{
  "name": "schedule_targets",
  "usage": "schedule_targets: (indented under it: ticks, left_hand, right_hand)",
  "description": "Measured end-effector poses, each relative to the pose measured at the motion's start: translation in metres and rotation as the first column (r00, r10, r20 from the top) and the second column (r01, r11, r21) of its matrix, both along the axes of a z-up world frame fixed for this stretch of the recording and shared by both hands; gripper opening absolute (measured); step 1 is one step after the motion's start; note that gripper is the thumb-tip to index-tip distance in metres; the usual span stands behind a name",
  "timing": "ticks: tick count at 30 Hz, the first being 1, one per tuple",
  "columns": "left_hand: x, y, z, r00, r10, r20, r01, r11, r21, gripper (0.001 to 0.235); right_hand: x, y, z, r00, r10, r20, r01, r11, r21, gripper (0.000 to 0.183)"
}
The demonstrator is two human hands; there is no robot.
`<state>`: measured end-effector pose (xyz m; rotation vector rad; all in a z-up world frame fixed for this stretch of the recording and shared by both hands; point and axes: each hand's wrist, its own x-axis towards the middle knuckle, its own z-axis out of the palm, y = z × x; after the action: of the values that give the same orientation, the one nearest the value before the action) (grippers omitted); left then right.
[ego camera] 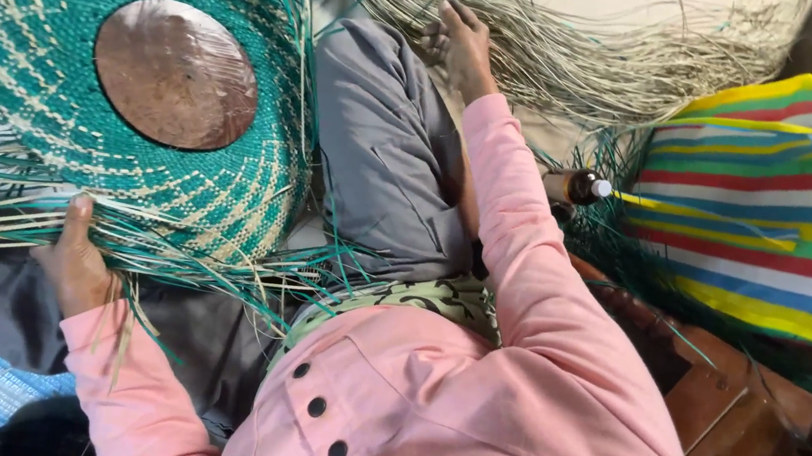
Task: Weaving a hat by hand using green and natural colored plant fibers, tucking in loose ends to secure the weave.
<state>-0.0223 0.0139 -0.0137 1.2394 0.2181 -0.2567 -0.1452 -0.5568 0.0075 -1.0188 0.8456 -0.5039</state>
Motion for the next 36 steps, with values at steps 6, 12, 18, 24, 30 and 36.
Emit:
schedule_targets:
  ticks: [6,12,18,24,30,36]
  left_hand:
    - [-0.004,-0.004,0.013,0.996,0.055,-0.064,-0.053,0.998,0.022,0.051]
    - [-0.003,-0.002,0.009,1.0,0.026,-0.017,-0.026,0.999,0.022,0.049]
    - [-0.001,0.003,-0.003,0.992,0.08,-0.095,-0.074,0.995,0.064,0.065]
    - [-0.01,-0.012,0.034,0.998,0.024,-0.054,-0.021,0.998,0.059,0.05]
    - [-0.004,-0.005,0.019,0.997,0.059,-0.051,-0.054,0.995,0.082,0.047]
    - [-0.005,-0.006,0.019,0.999,0.036,-0.01,-0.035,0.994,0.1,0.046]
  right_hand:
    - [0.038,-0.001,-0.009,0.982,-0.059,-0.179,0.058,0.998,-0.013,0.01]
    - [0.038,-0.054,-0.022,0.967,-0.244,0.076,0.254,0.954,-0.161,0.013]
    - [-0.001,-0.112,0.01,0.819,-0.241,0.521,0.373,0.914,-0.162,0.019]
    - [-0.003,-0.083,0.046,0.907,-0.141,0.398,0.294,0.888,-0.355,0.022]
    - [0.035,-0.047,-0.008,0.968,0.032,-0.248,-0.229,0.515,-0.826,0.025]
    - [0.041,-0.053,-0.056,0.841,0.015,-0.541,-0.525,-0.223,-0.821,0.041]
